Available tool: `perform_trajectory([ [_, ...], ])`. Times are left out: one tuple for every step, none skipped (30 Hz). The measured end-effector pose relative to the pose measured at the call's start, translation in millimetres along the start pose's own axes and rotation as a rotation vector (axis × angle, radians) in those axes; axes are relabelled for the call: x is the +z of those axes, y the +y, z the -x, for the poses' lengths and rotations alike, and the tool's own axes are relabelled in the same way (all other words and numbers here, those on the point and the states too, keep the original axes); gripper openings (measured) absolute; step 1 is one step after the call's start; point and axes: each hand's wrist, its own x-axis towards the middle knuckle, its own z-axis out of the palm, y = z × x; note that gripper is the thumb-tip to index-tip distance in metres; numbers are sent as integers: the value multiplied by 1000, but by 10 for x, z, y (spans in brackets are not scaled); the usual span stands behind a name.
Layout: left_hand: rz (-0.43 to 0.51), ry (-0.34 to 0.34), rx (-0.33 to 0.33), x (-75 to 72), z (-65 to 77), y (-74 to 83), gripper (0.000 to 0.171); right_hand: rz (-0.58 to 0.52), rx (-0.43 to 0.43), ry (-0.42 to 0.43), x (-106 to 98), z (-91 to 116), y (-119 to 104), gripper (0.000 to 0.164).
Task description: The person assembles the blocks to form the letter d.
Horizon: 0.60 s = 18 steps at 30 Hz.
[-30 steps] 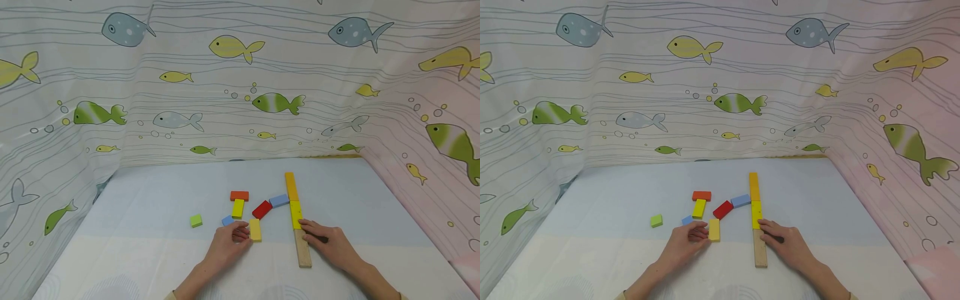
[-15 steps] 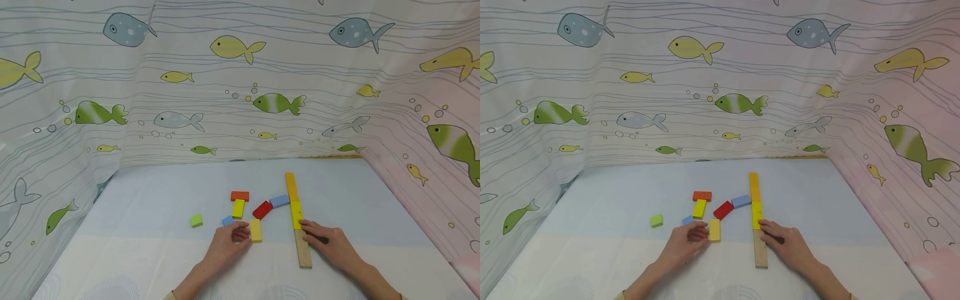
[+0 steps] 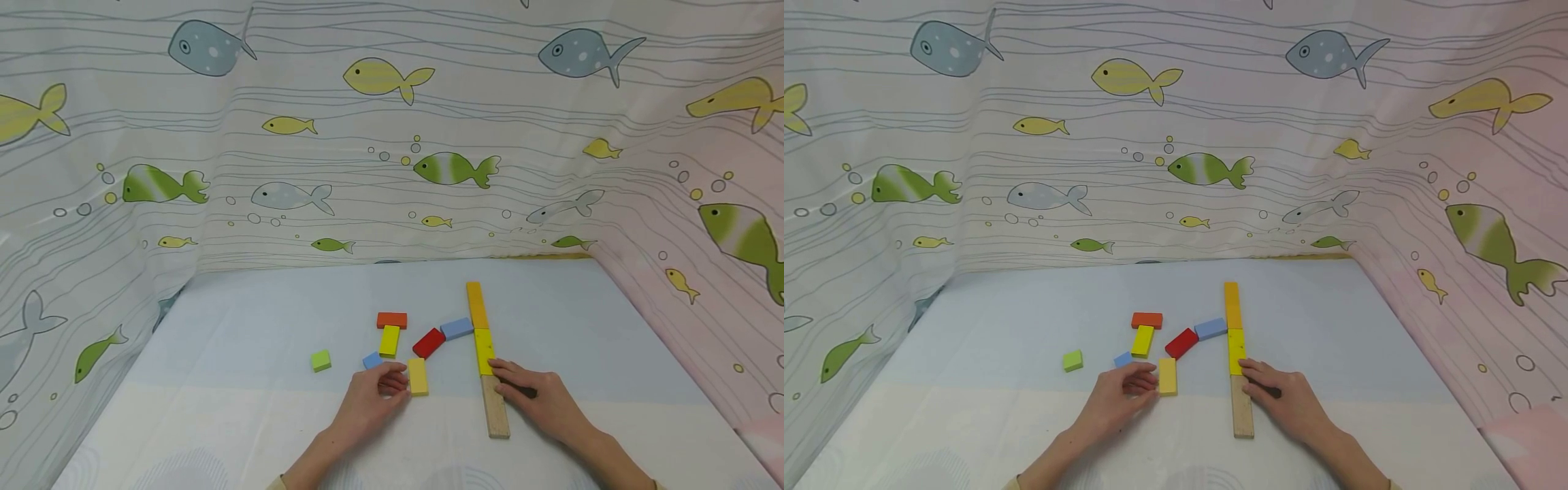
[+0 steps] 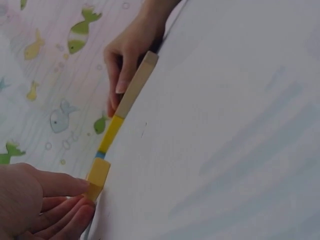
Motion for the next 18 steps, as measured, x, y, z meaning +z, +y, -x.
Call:
perform_trajectory([
  [2,3,6,-3,0,-7,36,0,1,0,0,1,1,35],
  [1,7,10,-5,-1,-11,36,1,2,-1,0,1,1,35],
  [0,9,9,-7,-2,-15,35,1,3,-1,0,3,3,35],
  [1,12,13,-11,-3,-19,35,1,3,-1,1,4,3,35],
  [-2,15,11,-14,-4,-22,35,2,4,0,1,3,2,35],
  [-5,19,8,-17,-6,-27,35,0,6,-2,2,1,0,35],
  [-6,21,9,-20,-7,-27,34,-1,6,-2,1,0,-2,35],
  [-8,22,8,-23,-9,-27,34,0,5,-3,1,-2,-4,35],
  [-10,24,9,-27,-11,-27,34,2,6,-5,2,-4,-8,35],
  [-14,27,10,-31,-14,-27,34,5,6,-5,1,-6,-11,35],
  [-19,30,13,-36,-17,-26,34,6,4,-5,1,-8,-13,35],
  [-24,32,14,-39,-21,-26,34,6,6,-7,0,-9,-17,35],
  [-29,32,18,-45,-25,-23,34,11,4,-6,-1,-10,-19,35],
  [-34,33,20,-50,-31,-22,35,16,6,-6,-2,-11,-21,35],
  [-38,34,23,-55,-39,-20,35,19,7,-5,-3,-10,-23,35],
  [-41,37,28,-62,-47,-19,35,21,7,-3,-5,-9,-23,35],
  [-47,40,34,-68,-57,-18,35,24,7,-3,-6,-8,-22,35],
  [-50,45,40,-75,-68,-17,35,25,10,-5,-7,-7,-22,36],
])
